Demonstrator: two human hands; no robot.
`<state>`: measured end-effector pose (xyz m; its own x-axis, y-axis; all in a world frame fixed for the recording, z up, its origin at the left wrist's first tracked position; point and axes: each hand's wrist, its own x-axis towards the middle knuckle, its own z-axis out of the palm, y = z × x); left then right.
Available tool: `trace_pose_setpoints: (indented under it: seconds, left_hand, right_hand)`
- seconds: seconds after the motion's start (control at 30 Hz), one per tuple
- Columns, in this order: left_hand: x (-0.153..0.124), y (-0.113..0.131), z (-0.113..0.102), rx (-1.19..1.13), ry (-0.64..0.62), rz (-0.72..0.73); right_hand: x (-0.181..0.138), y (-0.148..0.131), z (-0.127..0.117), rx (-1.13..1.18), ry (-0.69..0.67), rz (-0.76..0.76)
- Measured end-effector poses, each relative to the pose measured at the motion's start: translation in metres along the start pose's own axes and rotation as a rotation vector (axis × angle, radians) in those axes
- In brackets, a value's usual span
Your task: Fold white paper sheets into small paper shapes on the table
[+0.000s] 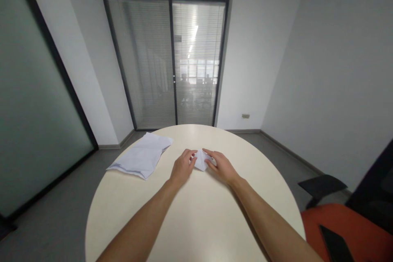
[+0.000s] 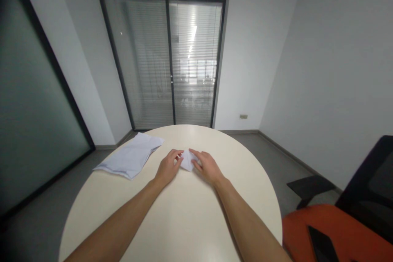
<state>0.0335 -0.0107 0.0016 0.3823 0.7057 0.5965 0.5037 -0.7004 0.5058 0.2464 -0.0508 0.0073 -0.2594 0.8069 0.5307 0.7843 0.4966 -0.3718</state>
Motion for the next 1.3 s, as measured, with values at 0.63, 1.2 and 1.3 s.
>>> trace_pose_setpoints:
  seconds: [0.63, 1.2, 1.3]
  left_hand:
    - [0.0, 0.007, -0.002, 0.025, 0.015, 0.09]
    - [-0.001, 0.005, 0.001, 0.029, 0.029, 0.066]
    - [-0.001, 0.004, 0.001, 0.025, 0.037, 0.048]
  right_hand:
    - [0.002, -0.009, -0.004, 0.019, 0.058, -0.06]
    - [0.002, 0.0, 0.0, 0.013, 0.107, -0.052]
    - [0.002, 0.002, 0.0, 0.026, 0.103, -0.022]
